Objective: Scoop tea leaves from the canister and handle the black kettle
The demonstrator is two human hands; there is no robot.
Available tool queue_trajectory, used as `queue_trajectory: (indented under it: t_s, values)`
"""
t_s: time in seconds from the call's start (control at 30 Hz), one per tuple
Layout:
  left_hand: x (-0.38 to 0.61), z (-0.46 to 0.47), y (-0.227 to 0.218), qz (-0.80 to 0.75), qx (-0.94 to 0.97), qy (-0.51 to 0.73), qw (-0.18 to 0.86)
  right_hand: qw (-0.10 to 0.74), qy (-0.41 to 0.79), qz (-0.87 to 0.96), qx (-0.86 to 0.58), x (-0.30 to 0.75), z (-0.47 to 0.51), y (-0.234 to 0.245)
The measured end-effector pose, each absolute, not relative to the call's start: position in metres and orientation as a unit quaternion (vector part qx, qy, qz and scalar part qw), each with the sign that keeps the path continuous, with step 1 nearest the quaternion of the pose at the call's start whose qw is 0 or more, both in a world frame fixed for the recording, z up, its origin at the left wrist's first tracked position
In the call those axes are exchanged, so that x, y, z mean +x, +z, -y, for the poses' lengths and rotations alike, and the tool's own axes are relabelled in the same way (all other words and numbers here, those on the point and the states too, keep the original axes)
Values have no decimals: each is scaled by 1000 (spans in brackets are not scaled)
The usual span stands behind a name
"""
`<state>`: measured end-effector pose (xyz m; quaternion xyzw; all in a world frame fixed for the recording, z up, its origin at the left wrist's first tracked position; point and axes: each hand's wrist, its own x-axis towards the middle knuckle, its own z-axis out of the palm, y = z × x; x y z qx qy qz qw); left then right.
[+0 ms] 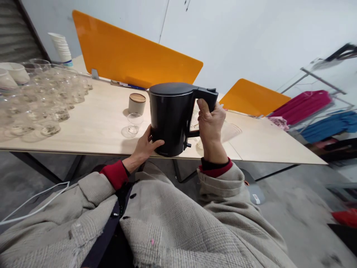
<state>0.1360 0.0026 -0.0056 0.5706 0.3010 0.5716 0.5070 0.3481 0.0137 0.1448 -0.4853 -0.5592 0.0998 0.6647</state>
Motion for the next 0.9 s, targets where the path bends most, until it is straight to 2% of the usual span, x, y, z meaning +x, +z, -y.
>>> queue_trajectory:
  t_s: [0.23,0.43,0.9]
  values:
    - [126,-4,-33,-360,619,575,395,685,88,524,-499,348,-52,115]
    - [92,8,-37,-361,679,559,311,680,44,531,-504,332,-87,112]
    - [46,10,-34,-391,642,580,314,667,14,468,-579,347,-181,109]
